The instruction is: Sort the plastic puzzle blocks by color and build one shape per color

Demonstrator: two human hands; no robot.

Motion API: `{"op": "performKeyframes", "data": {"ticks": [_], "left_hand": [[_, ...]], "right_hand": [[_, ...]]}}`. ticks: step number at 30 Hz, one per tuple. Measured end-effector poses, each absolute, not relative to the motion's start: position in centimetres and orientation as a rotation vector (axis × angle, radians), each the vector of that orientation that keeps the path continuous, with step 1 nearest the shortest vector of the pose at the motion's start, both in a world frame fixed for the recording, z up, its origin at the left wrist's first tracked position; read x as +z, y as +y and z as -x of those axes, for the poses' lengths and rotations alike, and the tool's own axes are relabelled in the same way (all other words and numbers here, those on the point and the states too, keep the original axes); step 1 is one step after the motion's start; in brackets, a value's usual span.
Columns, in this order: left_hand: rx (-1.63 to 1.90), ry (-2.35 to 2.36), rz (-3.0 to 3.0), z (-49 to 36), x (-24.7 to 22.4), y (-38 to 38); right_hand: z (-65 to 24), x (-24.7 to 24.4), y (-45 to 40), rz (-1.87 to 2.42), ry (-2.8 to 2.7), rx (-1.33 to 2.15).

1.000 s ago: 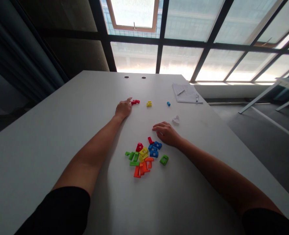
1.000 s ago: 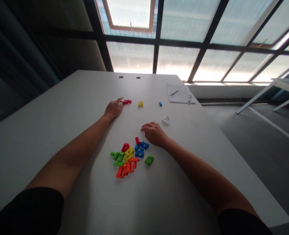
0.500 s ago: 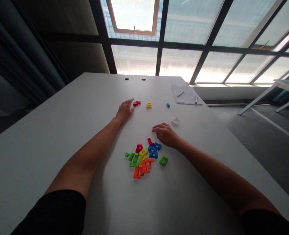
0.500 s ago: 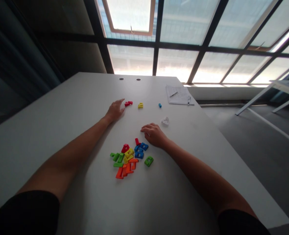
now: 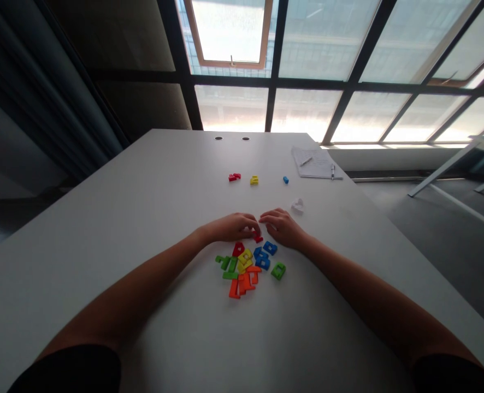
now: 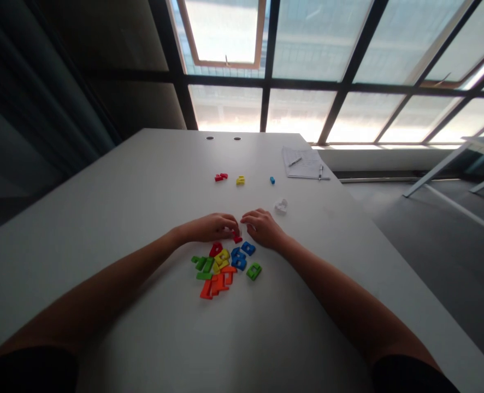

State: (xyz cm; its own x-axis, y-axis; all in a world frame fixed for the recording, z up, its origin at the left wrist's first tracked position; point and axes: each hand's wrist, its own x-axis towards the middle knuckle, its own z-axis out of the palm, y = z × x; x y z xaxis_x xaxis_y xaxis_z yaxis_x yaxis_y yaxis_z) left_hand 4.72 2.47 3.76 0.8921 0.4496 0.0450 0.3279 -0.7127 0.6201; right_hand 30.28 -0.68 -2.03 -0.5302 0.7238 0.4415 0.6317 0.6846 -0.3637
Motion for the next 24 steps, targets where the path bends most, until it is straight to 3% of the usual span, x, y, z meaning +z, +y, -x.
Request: {"op": "performKeyframes", "data": {"ticks": [13, 24], "left_hand": [[0.790, 1.432, -2.417, 1.9, 0.2, 10.3], [0.663, 1.727, -2.530, 0.5, 0.2, 11.3]], "right_hand": [[-30.2, -2.1, -0.6, 1.035, -2.322, 0.232], [-30.4, -2.3, -0.5, 1.045, -2.337, 0.228]]}}
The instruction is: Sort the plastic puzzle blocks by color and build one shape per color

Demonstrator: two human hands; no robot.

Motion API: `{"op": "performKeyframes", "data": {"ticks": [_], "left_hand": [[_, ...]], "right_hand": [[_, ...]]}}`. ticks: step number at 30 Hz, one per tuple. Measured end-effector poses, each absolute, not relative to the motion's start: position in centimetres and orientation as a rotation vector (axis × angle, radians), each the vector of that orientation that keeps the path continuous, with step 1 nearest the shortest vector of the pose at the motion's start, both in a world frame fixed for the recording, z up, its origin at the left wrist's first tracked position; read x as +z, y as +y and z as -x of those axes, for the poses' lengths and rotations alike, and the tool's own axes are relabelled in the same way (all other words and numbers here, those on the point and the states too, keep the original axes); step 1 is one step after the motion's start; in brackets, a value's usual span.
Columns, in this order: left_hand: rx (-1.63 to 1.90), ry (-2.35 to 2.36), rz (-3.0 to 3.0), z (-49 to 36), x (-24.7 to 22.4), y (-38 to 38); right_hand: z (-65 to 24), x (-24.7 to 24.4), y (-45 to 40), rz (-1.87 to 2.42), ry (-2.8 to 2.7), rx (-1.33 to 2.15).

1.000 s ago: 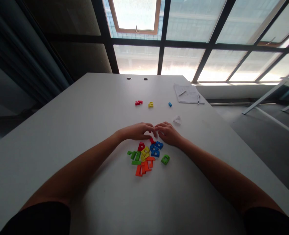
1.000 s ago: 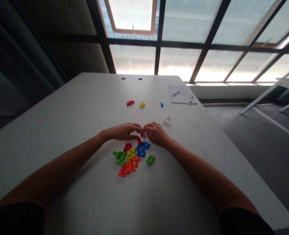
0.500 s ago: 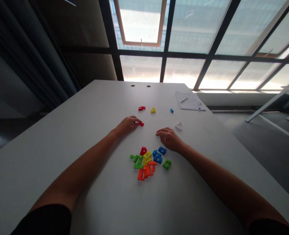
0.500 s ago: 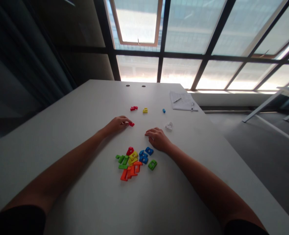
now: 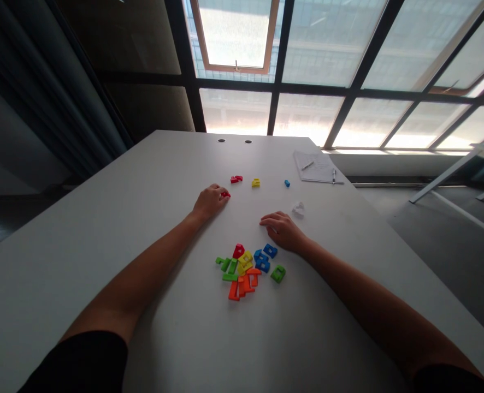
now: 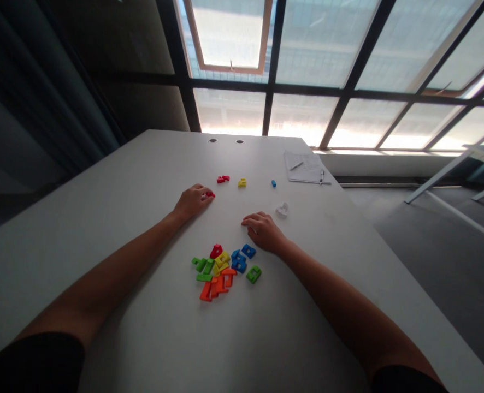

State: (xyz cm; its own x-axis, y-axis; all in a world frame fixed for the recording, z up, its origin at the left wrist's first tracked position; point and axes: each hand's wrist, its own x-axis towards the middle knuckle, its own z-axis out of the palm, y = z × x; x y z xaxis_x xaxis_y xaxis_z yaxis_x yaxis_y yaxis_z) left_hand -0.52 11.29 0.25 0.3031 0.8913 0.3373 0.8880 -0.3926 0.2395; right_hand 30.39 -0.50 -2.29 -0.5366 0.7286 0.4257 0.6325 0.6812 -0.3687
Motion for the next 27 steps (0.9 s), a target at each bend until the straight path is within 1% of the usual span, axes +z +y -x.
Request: {"op": "performKeyframes", "data": {"ticks": [6, 11, 16, 22, 27], "left_hand": [[0.713, 1.837, -2.433, 2.2, -0.4, 13.9], [0.743, 1.848, -2.383, 2.5, -0.4, 14.2], [0.707, 1.905, -2.375, 2.0, -0.1, 14.6], [0.668, 1.972, -2.326, 2.0, -0.1, 17.5], [0.783, 2.033, -2.261, 1.4, -0.6, 19.8]], "right_hand": [[-30.3, -2.2, -0.6, 1.052, -2.341, 0.236], [-30.3, -2.1, -0.6, 1.049, -2.334, 0.250], [-30.2, -2.1, -0.6, 1.051, -2.327, 0.248], [-30.2, -2.2, -0.6, 1.052, -2.332, 0.247], [-30.2, -1.9, -0.8, 1.075, -2.335, 0.252]]}}
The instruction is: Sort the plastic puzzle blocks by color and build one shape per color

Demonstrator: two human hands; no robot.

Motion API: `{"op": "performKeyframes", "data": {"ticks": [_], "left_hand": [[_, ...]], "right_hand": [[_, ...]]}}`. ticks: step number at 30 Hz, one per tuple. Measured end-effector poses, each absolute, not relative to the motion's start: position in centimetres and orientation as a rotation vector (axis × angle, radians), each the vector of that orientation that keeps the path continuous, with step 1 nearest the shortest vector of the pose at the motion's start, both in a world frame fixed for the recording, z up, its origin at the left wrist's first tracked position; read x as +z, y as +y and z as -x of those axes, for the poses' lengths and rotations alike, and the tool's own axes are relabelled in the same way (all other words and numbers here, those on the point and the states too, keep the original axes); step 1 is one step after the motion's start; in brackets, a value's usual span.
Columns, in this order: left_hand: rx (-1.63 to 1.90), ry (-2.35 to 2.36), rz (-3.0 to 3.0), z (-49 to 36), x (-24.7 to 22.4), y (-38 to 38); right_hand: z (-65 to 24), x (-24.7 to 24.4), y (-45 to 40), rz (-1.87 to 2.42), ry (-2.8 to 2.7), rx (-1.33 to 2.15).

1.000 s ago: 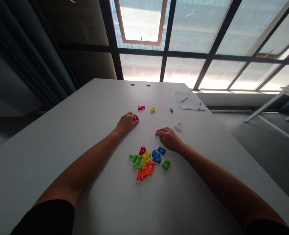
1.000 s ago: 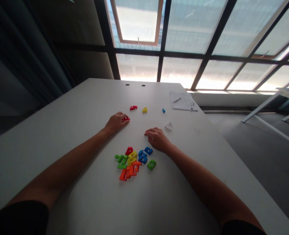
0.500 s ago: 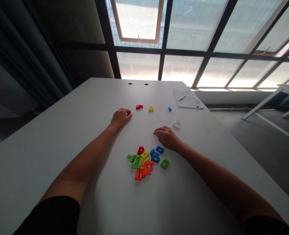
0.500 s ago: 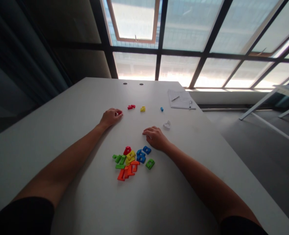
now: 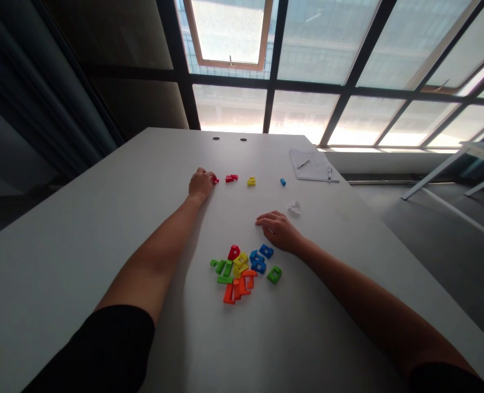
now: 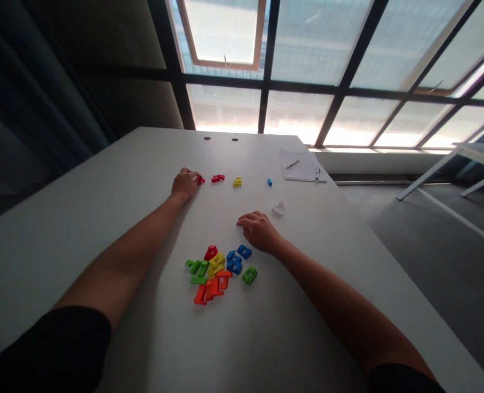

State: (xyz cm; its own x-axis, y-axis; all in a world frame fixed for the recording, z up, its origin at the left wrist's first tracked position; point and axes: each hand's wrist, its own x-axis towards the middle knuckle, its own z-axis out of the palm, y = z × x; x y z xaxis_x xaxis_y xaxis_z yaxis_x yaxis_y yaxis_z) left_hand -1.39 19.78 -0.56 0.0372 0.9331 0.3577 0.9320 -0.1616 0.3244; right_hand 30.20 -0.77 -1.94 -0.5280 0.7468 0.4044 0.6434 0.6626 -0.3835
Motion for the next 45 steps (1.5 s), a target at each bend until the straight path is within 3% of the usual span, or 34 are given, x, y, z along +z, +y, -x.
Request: {"op": "performKeyframes", "data": {"ticks": [21, 33, 38, 40, 45], "left_hand": [[0.718, 1.798, -2.454, 0.9, -2.8, 21.5], [0.757, 1.658, -2.499, 0.4, -1.5, 19.4], [0.827, 1.528, -2.413, 0.1, -1.0, 15.3], [0.723, 1.429, -2.277, 0.0, -0.2, 12.5], [0.038, 0.762, -2.074, -0.8, 4.2, 5.9]], "right_hand": [[-30.2, -1.7, -1.0, 1.081, -2.336, 0.282], [-30.2, -1.7, -1.1, 1.082, -2.333, 0.274], [-30.2, -1.8, -1.0, 1.074, -2.340, 0.275], [-30.2, -1.8, -0.9, 1.060, -2.339, 0.271], [-30.3, -2.0, -0.7, 1.030, -2.336, 0.247]]}}
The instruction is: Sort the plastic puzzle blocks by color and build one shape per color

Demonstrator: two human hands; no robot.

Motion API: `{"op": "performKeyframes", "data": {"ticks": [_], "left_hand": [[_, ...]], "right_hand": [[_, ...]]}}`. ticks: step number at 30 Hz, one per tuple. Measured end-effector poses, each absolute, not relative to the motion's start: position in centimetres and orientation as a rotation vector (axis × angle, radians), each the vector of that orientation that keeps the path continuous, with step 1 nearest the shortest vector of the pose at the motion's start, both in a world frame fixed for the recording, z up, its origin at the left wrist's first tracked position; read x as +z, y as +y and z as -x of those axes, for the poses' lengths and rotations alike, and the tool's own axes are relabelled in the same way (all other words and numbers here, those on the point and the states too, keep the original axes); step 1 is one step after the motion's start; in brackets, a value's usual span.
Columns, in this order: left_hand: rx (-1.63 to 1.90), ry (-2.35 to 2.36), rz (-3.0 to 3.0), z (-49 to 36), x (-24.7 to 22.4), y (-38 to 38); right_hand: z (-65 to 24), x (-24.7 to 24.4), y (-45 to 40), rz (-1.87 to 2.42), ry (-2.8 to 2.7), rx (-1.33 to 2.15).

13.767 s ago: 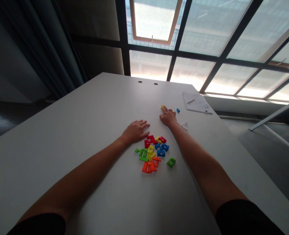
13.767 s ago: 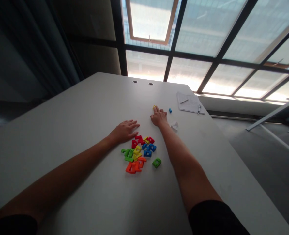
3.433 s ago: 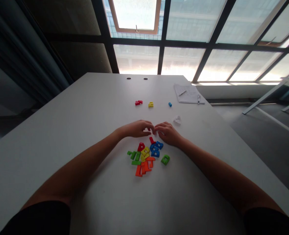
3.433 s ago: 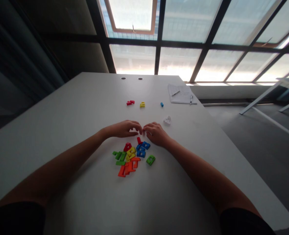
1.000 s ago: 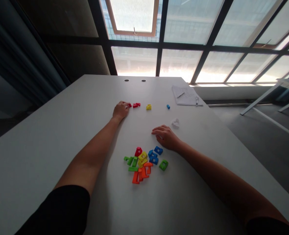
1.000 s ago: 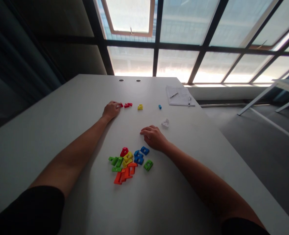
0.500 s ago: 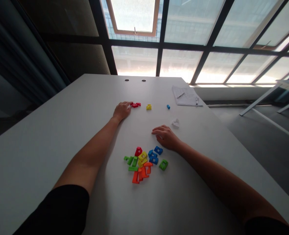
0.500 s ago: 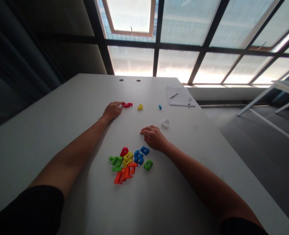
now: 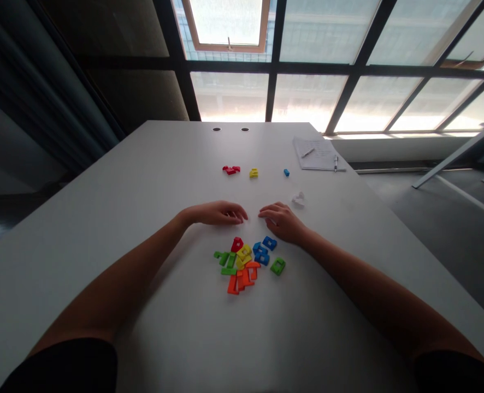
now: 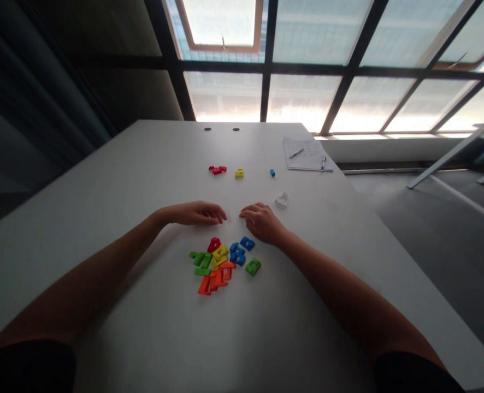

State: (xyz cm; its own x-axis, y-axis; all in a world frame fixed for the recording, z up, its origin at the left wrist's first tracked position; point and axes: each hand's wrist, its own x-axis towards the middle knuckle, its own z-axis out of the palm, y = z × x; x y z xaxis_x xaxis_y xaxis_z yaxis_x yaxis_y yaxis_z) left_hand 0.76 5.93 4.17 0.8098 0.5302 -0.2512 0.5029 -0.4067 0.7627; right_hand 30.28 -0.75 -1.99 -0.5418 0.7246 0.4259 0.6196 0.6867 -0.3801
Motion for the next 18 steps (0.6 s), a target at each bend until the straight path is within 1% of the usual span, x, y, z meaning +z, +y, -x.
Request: {"op": "performKeyframes", "data": {"ticks": [3, 7, 13, 18], "left_hand": [[-0.115, 0.603, -2.105, -1.5, 6.2, 3.9], [-0.175, 0.560, -2.209, -2.1, 6.5, 3.5], [0.067, 0.764, -2.293, -1.0, 4.6, 5.6], [0.381, 1.147, -2.383, 0.7, 2.0, 9.2]], "right_hand": [[-30.2, -1.9, -0.8, 1.039, -2.331, 0.238], [-30.2, -1.9, -0.8, 1.054, -2.340, 0.230], [-30.3, -2.1, -0.7, 1.035, -2.330, 0.240], [-30.2, -2.0, -0.7, 1.040, -2.334, 0.245]]}}
